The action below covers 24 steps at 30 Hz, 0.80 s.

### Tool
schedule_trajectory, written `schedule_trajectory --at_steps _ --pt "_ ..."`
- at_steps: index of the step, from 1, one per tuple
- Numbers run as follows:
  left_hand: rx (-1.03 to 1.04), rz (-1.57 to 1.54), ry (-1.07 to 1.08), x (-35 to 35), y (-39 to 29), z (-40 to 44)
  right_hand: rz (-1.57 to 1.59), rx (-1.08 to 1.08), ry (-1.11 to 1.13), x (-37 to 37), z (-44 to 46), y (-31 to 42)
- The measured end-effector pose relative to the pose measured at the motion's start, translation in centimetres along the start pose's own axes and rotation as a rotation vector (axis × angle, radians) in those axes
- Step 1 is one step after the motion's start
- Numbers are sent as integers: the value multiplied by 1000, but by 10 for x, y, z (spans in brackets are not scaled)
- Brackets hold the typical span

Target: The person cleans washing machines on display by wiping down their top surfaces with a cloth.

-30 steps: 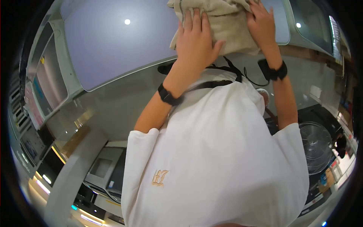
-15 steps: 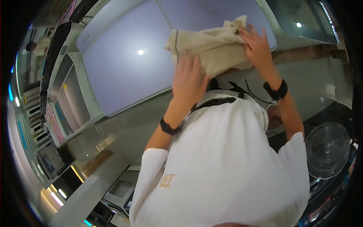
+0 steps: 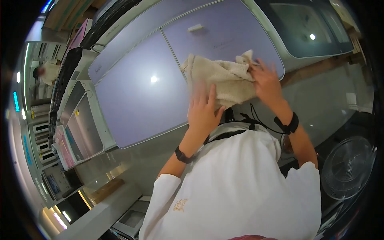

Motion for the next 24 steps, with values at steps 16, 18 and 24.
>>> schedule_trajectory --at_steps 16,18,24 --pt "-15 -47 45 1 -5 53 31 5 127 -8 31 -15" --pt "-15 -27 63 1 -4 61 -25 18 100 -8 41 -42" --pt "35 -4 -8 4 7 136 -101 45 82 23 130 -67"
Point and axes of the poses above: each hand's wrist, its own z-axis towards the middle knuckle, its own x-axis out of the palm, y = z × x, the point moved 9 cm from there along z, towards the middle knuckle, and after that the axes turned 3 degrees about x, right-handed, at the moved point
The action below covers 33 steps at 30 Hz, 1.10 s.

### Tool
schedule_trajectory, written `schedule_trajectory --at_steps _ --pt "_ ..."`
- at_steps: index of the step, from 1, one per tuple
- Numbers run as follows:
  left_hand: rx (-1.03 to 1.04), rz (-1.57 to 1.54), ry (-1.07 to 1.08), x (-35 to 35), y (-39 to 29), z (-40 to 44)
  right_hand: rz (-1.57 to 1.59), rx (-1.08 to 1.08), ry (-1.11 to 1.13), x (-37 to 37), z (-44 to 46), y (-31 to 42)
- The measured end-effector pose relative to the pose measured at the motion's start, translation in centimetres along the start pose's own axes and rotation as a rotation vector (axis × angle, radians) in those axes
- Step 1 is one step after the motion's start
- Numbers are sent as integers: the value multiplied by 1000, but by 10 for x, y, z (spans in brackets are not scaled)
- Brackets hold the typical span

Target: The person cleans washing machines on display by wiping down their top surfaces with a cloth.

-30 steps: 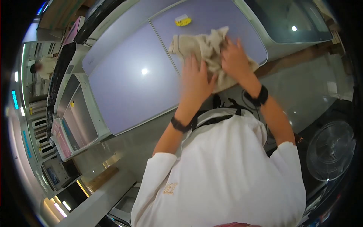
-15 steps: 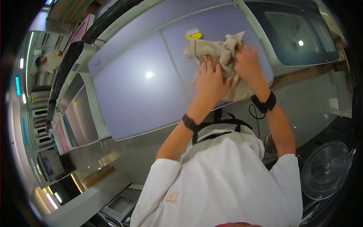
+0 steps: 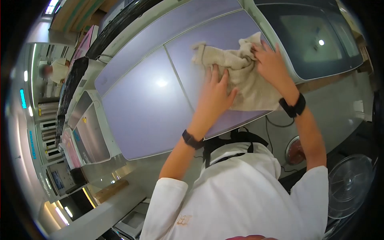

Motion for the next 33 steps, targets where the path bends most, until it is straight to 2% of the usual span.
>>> schedule_trajectory --at_steps 4,7,10,13,16,19,23,26,28,33 --pt "-9 20 -20 12 0 12 -121 -91 122 12 4 27" --pt "-9 39 30 9 -6 -13 108 -190 92 -11 -38 45" --pt "-28 46 79 0 -19 -53 194 -167 102 -28 -85 32" --pt "-42 30 120 -2 -14 -53 98 -142 37 -33 -83 -2" --pt "-16 -35 96 4 -5 -25 59 -42 -35 -27 -39 -14" --pt "-3 -18 21 8 2 12 93 57 66 2 -3 -6" --pt "-105 -9 98 14 -7 8 61 -61 -32 1 -27 34" --pt "0 18 25 9 -17 -35 126 -115 31 -18 -74 53" --pt "-45 6 86 2 -23 -66 161 -119 84 -27 -100 44" --pt "-44 -52 129 3 -17 -59 25 -24 -32 -26 -77 -9"
Point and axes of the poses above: each hand's wrist, its own z-axis towards the middle knuckle, its own x-axis out of the palm, y = z × x, the point moved 9 cm from there along z, towards the middle knuckle, and after that the axes turned 3 degrees about x, right-handed, at the moved point
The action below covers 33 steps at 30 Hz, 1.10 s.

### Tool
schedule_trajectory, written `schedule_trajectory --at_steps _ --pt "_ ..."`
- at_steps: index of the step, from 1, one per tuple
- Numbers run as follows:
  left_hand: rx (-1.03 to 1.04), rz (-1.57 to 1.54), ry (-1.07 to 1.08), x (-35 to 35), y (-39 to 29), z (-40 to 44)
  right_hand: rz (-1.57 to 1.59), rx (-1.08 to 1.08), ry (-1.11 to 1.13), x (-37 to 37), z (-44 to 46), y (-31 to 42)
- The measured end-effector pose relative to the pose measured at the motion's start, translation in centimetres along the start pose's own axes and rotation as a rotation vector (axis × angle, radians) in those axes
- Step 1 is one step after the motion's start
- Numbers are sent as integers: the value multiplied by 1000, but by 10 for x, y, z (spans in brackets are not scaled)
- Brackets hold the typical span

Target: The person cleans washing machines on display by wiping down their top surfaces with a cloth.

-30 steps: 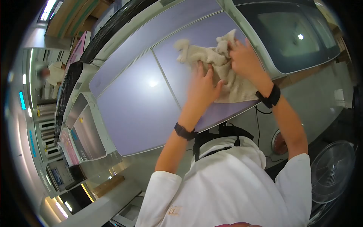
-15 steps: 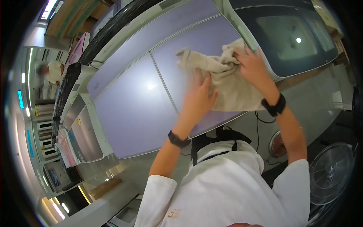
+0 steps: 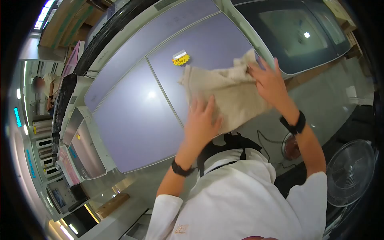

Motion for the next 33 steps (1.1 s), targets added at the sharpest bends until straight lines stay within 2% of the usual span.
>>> schedule_trajectory --at_steps 4,7,10,13,18,20,22,23,25,28,33 --pt "-3 -11 -49 -6 -3 49 13 117 17 21 45 4" --pt "-8 55 -70 4 -7 44 0 69 121 26 37 45" --pt "-2 83 -38 7 -13 13 63 -13 62 18 -4 65" --pt "-6 61 11 3 -19 -17 99 -16 61 -2 -38 53" --pt "24 10 10 1 -11 3 70 98 -8 -3 -6 10" --pt "69 17 -49 -7 -12 25 84 136 -46 0 15 14" --pt "27 25 -76 -4 -12 31 103 143 -84 12 26 27" --pt "6 27 -87 -1 -12 32 96 135 -27 19 26 36" --pt "5 59 -106 9 -12 18 89 119 91 29 13 59" --pt "-22 54 -46 8 -15 -19 131 9 78 12 -22 84" --pt "-29 -54 -32 6 -9 -59 116 44 27 -4 -36 64"
Point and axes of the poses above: each hand's wrist, its own z-axis towards the middle knuckle, its own x-axis out of the palm, y = z × x, the point moved 9 cm from there along z, towards the middle knuckle, and after that the axes turned 3 degrees about x, right-handed, at the moved point
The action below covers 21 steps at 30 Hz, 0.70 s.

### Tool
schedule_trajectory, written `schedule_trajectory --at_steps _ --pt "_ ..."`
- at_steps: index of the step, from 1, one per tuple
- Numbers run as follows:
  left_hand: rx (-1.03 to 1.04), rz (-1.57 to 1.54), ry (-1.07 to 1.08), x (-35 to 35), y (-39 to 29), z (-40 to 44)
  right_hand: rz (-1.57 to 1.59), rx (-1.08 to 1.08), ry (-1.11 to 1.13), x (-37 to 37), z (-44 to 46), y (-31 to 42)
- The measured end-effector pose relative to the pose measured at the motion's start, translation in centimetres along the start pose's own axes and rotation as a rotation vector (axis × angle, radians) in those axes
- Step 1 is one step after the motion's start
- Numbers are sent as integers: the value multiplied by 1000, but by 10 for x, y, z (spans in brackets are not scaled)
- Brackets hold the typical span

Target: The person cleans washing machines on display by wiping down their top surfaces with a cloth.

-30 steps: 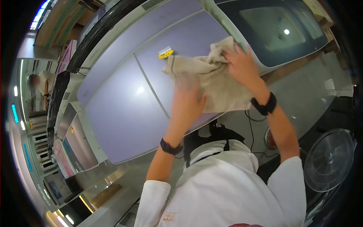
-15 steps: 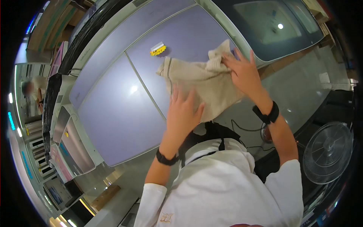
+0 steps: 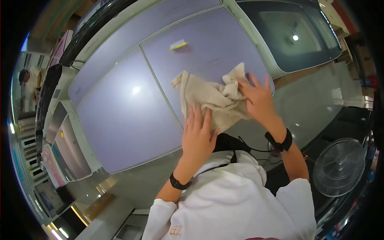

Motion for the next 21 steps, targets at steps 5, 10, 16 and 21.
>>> schedule_trajectory --at_steps 5,10,16,21 --pt "-5 -61 -97 -8 13 23 37 91 10 14 44 23" --pt "-41 -6 -87 -4 34 -19 52 -159 97 39 26 115" --pt "-191 -79 -100 -39 97 -100 84 -211 262 53 10 190" --pt "-425 0 -281 -107 208 -149 18 -321 287 87 61 279"
Point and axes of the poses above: each hand's wrist, its own z-axis towards the middle knuckle, its own x-axis out of the palm, y = z × x, the point moved 9 cm from there along z, towards the middle knuckle, and after that the axes turned 3 degrees about x, right-handed, at the moved point
